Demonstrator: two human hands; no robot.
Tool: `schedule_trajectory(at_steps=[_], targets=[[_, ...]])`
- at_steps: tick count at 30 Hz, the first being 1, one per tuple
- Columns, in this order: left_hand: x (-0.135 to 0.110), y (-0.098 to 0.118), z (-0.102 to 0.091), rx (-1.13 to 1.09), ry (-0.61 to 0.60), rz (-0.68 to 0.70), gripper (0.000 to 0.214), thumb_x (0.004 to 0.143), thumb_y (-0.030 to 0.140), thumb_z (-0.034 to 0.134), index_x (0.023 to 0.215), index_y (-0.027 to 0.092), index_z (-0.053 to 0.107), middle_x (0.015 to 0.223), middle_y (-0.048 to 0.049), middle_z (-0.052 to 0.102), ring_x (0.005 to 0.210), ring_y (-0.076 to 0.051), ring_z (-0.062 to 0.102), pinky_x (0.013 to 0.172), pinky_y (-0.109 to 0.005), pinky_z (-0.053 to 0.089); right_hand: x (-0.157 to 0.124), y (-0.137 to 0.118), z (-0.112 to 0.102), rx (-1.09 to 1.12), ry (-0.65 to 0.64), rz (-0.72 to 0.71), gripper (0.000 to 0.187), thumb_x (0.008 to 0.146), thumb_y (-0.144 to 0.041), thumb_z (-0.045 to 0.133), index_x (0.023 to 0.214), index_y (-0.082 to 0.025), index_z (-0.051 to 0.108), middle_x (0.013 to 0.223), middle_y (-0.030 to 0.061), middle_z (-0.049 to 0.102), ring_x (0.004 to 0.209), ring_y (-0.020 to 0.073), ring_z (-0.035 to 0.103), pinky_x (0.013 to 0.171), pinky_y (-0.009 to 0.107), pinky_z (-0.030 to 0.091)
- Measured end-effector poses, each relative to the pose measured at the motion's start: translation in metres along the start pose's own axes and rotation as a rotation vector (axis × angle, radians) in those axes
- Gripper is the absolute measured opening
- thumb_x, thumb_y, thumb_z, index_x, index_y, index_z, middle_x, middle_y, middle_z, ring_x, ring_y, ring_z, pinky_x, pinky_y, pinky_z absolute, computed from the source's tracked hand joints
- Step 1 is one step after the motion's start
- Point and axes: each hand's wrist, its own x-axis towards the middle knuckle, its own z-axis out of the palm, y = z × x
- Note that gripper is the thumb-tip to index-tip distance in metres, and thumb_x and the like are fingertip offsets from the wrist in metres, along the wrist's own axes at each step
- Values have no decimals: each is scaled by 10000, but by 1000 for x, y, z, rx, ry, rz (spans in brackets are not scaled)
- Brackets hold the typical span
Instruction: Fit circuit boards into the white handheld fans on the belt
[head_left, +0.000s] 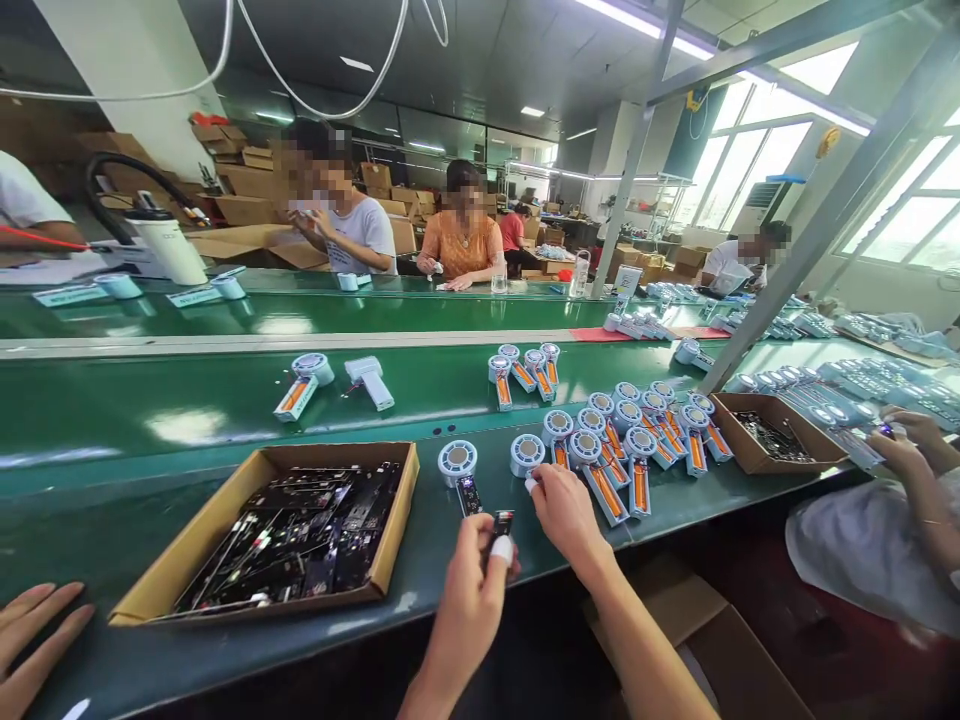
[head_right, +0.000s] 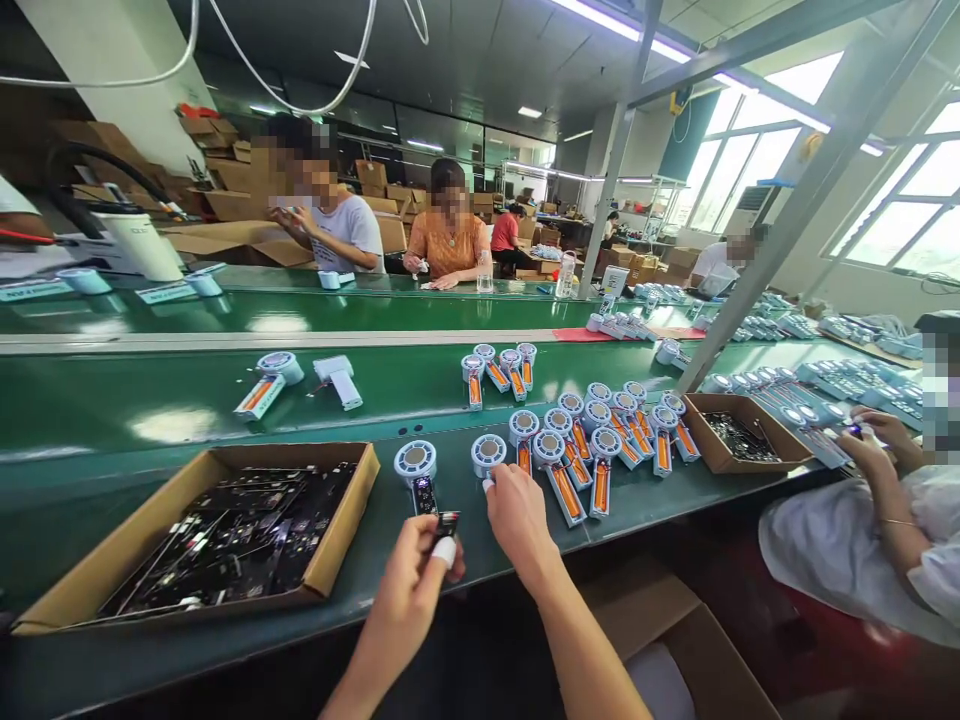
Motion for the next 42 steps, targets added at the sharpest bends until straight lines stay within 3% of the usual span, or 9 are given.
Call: schedule_trajectory(at_steps=[4, 8, 16, 20, 26, 30, 34, 38, 42], targets=[[1, -13, 4, 218, 138, 11, 218, 875, 366, 460, 1027, 225, 525, 936, -116, 744, 798, -287, 732, 732, -432, 565, -24, 8, -9, 235, -26, -34, 186, 961, -197, 506, 976, -185, 691, 826, 25, 689, 735, 166, 644, 682, 251, 487], [-2, -11, -9, 310, 309, 16, 276, 865, 449, 476, 1037, 235, 510, 1041, -162, 740, 986, -355, 722, 783, -467, 556, -49, 8, -8, 330, -30, -49, 258, 878, -208, 621, 1134, -234, 644, 1031, 35, 661, 805, 170, 632, 741, 280, 508], [30, -3, 5, 297, 95, 8, 283, 854, 384, 501, 1029, 200, 626, 995, -116, 774, 945, -284, 740, 808, -393, 565, -39, 7, 13, 249, 106, -169, 265, 937, -99, 460, 1092, -208, 644, 1015, 66, 662, 907, 195, 651, 793, 282, 498], [50, 0, 4, 446, -91, 110, 236, 846, 305, 500, 924, 237, 712, 907, -56, 799, 831, -255, 748, 777, -355, 559, -37, 17, 18, 510, 197, -4, 187, 976, -171, 428, 933, -189, 609, 798, 25, 650, 714, 167, 630, 676, 259, 488], [65, 11, -4, 685, -278, 154, 361, 836, 208, 494, 1085, 254, 750, 1092, -76, 798, 1018, -287, 743, 863, -358, 542, -51, 3, 6, 391, 39, -119, 277, 865, -154, 608, 1132, -225, 592, 1074, 48, 635, 915, 196, 634, 803, 300, 511], [71, 15, -5, 785, -329, 138, 325, 887, 231, 472, 1074, 249, 737, 1023, -83, 805, 957, -295, 753, 796, -349, 539, -48, 1, 11, 336, -2, -101, 165, 926, -130, 527, 1012, -211, 641, 940, 41, 656, 841, 190, 643, 761, 287, 499], [72, 15, -2, 822, -349, 190, 284, 897, 195, 449, 1010, 223, 708, 999, -69, 782, 925, -266, 734, 789, -342, 525, -40, 13, 20, 605, 151, 52, 172, 945, -173, 481, 902, -188, 648, 813, 44, 677, 754, 183, 642, 711, 282, 486], [71, 15, -1, 878, -386, 224, 315, 906, 161, 444, 1068, 214, 709, 1068, -68, 758, 973, -257, 719, 817, -340, 521, -31, 22, 18, 965, 128, 240, 200, 935, -329, 506, 857, -186, 623, 665, 0, 615, 602, 157, 614, 586, 254, 477], [74, 21, -6, 935, -534, 246, 394, 925, 141, 434, 1198, 241, 700, 1060, -57, 766, 979, -252, 730, 814, -323, 523, -20, 25, 12, 1094, 142, 265, 214, 875, -383, 554, 851, -181, 620, 676, 6, 626, 603, 158, 614, 587, 262, 501]])
